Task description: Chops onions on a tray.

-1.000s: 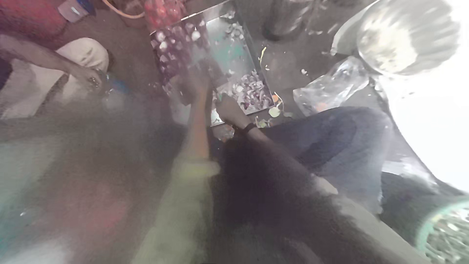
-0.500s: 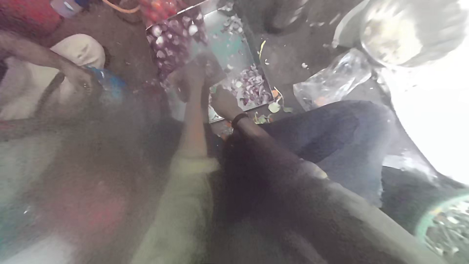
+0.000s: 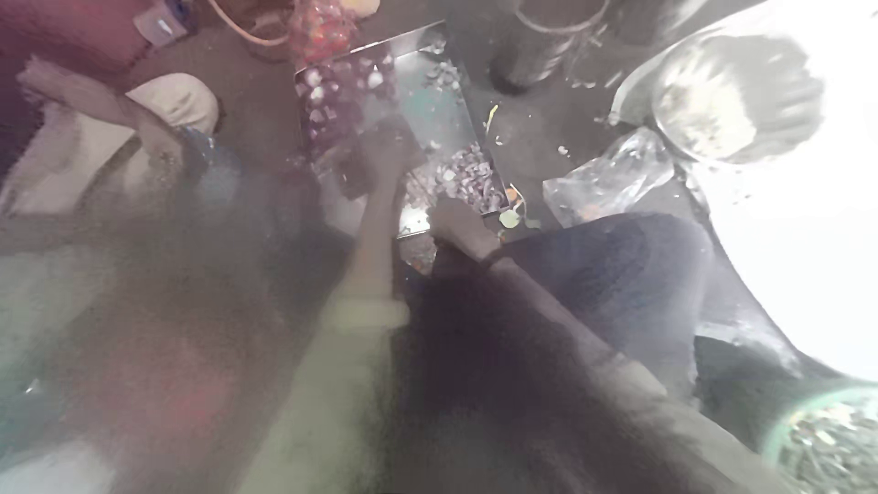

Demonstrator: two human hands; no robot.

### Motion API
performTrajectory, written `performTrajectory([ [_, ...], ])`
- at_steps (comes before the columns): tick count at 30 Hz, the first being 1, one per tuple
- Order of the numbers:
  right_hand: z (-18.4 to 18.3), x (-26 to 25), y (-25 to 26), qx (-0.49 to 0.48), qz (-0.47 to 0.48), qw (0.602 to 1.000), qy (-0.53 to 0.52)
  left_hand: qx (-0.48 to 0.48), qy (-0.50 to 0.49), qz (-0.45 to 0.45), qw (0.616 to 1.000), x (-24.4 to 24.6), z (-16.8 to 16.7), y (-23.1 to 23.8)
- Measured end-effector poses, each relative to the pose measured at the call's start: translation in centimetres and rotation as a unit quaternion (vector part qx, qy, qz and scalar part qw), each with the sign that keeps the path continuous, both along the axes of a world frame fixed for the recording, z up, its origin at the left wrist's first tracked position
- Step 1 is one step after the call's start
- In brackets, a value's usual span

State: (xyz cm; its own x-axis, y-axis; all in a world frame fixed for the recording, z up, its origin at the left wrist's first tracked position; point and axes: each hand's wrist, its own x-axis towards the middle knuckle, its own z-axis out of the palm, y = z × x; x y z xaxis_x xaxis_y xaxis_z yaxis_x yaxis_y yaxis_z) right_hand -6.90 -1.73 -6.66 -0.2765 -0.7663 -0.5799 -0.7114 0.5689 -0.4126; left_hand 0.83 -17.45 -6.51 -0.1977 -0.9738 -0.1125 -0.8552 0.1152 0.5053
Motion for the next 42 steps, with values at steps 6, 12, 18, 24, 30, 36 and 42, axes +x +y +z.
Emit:
performTrajectory([
  [6, -2.5, -4.2, 3.4, -0.083, -0.073, 0.991, -0.072, -0.006, -0.015, -0.053, 0.998, -1.4, -1.8, 0.4],
  [12, -2.1, -4.2, 3.7, -0.124, -0.105, 0.983, -0.09, 0.06, -0.09, -0.168, 0.98, -3.6, -2.1, 4.3],
  [18, -2.7, -4.5, 3.3, -0.127, -0.121, 0.98, -0.099, 0.011, -0.025, -0.095, 0.995, -1.6, 0.7, 2.1],
  [24, -2.5, -4.3, 3.6, -0.153, -0.13, 0.973, -0.117, -0.079, -0.106, 0.089, 0.987, 4.6, 1.3, -3.1],
  [30, -1.8, -3.6, 2.9, -0.127, -0.092, 0.983, -0.092, -0.059, -0.102, -0.005, 0.993, 2.4, -1.4, -0.7],
  [36, -2.8, -2.6, 2.8, -0.11, -0.084, 0.985, -0.102, -0.075, -0.104, -0.07, 0.989, 0.9, -0.6, 1.8],
  [42, -4.2, -1.7, 2.2, -0.103, -0.055, 0.989, -0.088, -0.069, -0.093, -0.02, 0.993, 1.6, -0.1, 1.4],
])
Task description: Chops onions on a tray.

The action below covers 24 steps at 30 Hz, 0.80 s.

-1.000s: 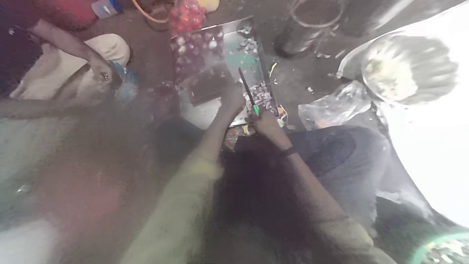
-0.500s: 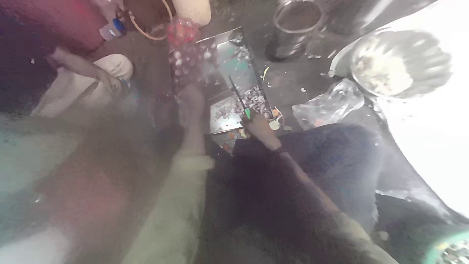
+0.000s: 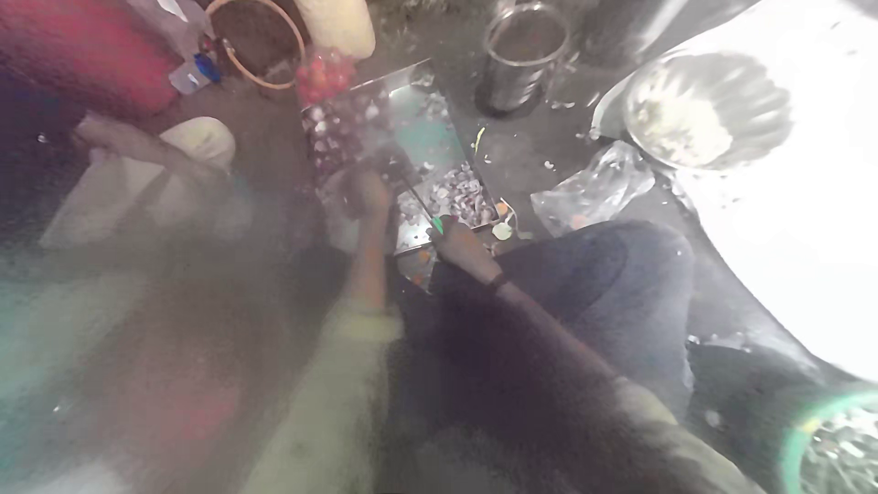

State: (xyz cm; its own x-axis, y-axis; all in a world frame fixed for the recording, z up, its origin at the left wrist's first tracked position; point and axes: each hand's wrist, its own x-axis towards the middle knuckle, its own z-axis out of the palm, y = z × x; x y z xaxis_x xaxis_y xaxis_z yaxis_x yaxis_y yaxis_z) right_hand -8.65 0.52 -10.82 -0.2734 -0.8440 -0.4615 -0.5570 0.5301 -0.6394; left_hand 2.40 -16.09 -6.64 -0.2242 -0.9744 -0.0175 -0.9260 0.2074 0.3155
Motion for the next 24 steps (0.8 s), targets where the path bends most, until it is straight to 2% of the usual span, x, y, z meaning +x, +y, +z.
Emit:
performTrajectory([
  [4, 0.1, 0.8, 0.4, -0.023, 0.008, 1.0, 0.001, 0.035, -0.026, 0.058, 0.997, -0.2, 1.2, 0.0],
  [9, 0.9, 1.6, 1.2, -0.039, -0.007, 0.999, -0.013, 0.008, -0.043, 0.012, 0.999, -0.4, 0.4, -0.2],
  [14, 1.9, 2.0, -0.5, -0.021, 0.013, 0.999, 0.027, -0.013, -0.031, 0.0, 0.999, -0.3, -0.9, -0.7],
  [17, 1.7, 1.7, -1.9, 0.025, 0.037, 0.998, 0.033, -0.017, -0.046, 0.003, 0.999, -0.4, -0.6, -0.4],
  [21, 0.9, 2.4, -1.2, -0.027, 0.015, 0.999, 0.027, -0.013, -0.053, 0.012, 0.998, -0.5, -0.6, -0.6],
  [24, 2.2, 2.6, -1.9, 0.007, 0.025, 0.999, 0.037, -0.012, -0.054, 0.017, 0.998, -0.8, -0.8, -0.9],
])
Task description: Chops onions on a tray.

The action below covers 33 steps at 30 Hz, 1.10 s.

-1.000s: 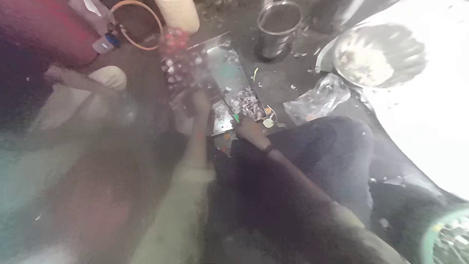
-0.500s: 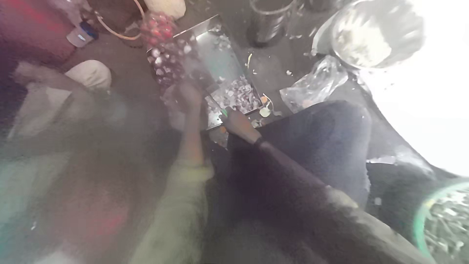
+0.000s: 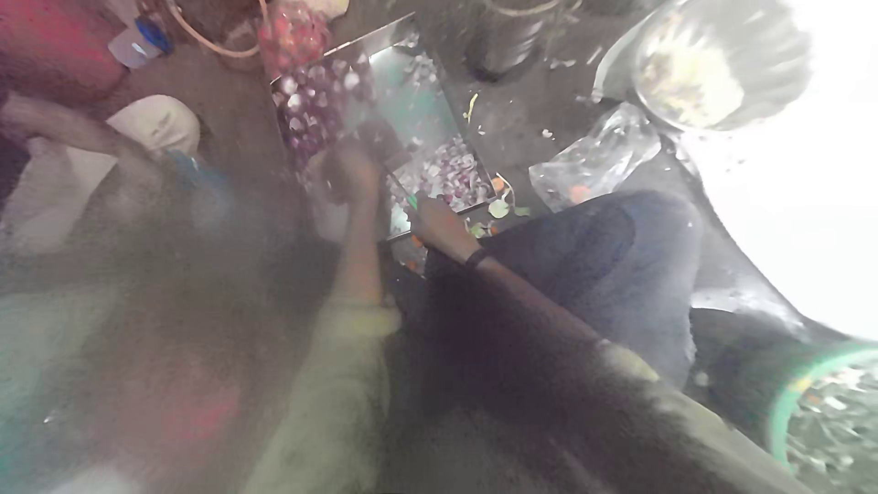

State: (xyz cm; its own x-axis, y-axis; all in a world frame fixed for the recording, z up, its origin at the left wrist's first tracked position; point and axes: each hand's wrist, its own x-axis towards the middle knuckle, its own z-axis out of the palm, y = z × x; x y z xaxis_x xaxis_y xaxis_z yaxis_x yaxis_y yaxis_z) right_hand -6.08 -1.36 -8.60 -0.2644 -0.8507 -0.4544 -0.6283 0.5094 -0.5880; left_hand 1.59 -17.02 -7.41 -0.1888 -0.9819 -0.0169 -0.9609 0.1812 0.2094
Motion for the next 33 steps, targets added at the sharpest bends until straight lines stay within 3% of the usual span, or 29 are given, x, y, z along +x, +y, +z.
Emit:
performTrajectory([
  [5, 0.7, 0.6, -3.4, 0.043, 0.025, 0.998, 0.044, 0.003, 0.018, -0.012, 1.0, 0.2, -0.4, -0.8],
  [11, -1.3, 0.1, -7.3, 0.032, -0.004, 0.999, 0.027, 0.032, 0.066, -0.007, 0.997, -0.1, 1.4, -0.5],
  [15, -0.8, 0.4, -5.8, 0.025, -0.016, 0.999, 0.027, -0.02, 0.075, -0.022, 0.997, 0.8, -0.6, -0.8],
  [21, 0.8, 0.6, -2.9, 0.051, -0.005, 0.998, 0.03, 0.024, 0.065, -0.02, 0.997, 0.0, 1.2, 0.1],
  [26, -0.5, 0.6, -5.3, 0.03, 0.008, 0.999, 0.044, 0.011, 0.077, -0.04, 0.996, 0.5, 0.7, -0.2],
  [29, -1.2, 0.4, -7.5, 0.003, 0.016, 0.998, 0.058, 0.041, 0.075, -0.035, 0.996, 0.1, 2.2, 0.1],
  [33, 0.5, 0.7, -7.5, 0.007, 0.005, 0.998, 0.064, 0.013, 0.083, -0.043, 0.996, 0.8, 1.2, -0.1],
])
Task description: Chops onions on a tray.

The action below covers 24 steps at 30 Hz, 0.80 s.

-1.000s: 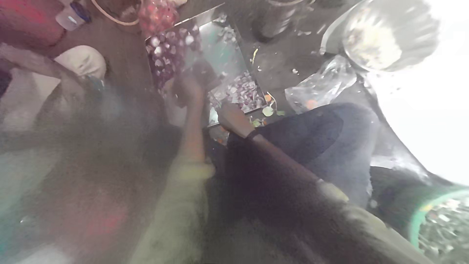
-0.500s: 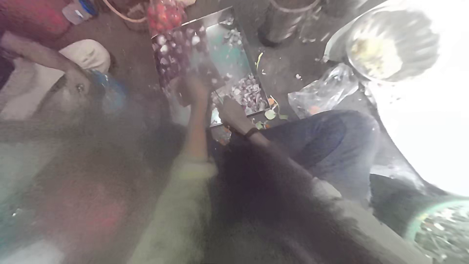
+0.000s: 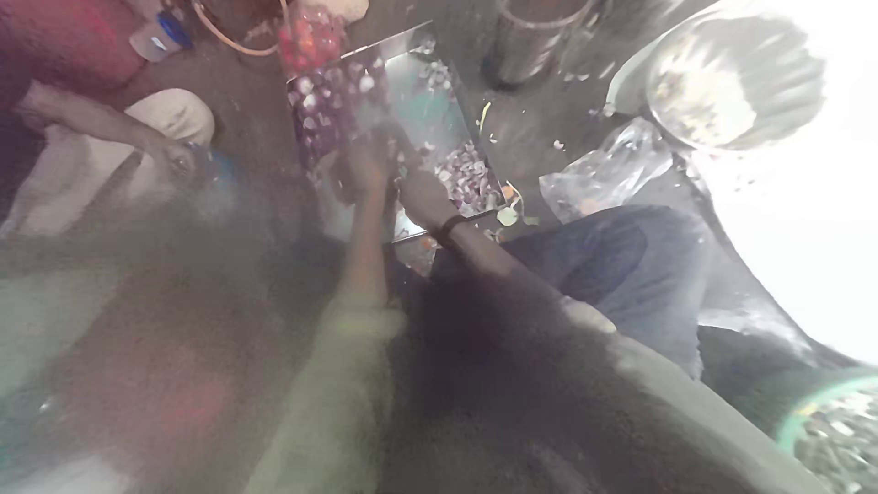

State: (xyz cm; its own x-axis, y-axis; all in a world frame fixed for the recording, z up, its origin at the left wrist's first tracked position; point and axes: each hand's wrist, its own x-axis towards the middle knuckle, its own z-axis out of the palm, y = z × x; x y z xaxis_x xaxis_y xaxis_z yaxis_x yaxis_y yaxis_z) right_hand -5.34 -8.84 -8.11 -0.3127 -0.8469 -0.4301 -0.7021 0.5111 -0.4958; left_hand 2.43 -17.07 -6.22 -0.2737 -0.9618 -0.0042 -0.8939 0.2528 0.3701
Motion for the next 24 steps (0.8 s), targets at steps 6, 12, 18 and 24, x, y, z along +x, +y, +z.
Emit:
performTrajectory([
  [6, 1.0, -0.6, 2.3, 0.028, -0.002, 0.999, -0.016, 0.011, -0.038, 0.034, 0.999, -0.8, 0.4, 0.2],
  [12, -1.0, -0.3, 0.3, 0.017, 0.01, 0.999, -0.033, 0.002, -0.014, 0.006, 1.0, 0.0, -0.4, -0.7],
  [18, -0.2, -0.3, -0.3, -0.002, -0.006, 1.0, -0.017, 0.013, 0.03, 0.017, 0.999, -0.1, 0.7, -0.3],
  [24, 0.9, -0.2, 2.2, 0.035, 0.004, 0.999, -0.021, 0.006, 0.009, 0.03, 1.0, 0.0, -0.5, -0.6],
])
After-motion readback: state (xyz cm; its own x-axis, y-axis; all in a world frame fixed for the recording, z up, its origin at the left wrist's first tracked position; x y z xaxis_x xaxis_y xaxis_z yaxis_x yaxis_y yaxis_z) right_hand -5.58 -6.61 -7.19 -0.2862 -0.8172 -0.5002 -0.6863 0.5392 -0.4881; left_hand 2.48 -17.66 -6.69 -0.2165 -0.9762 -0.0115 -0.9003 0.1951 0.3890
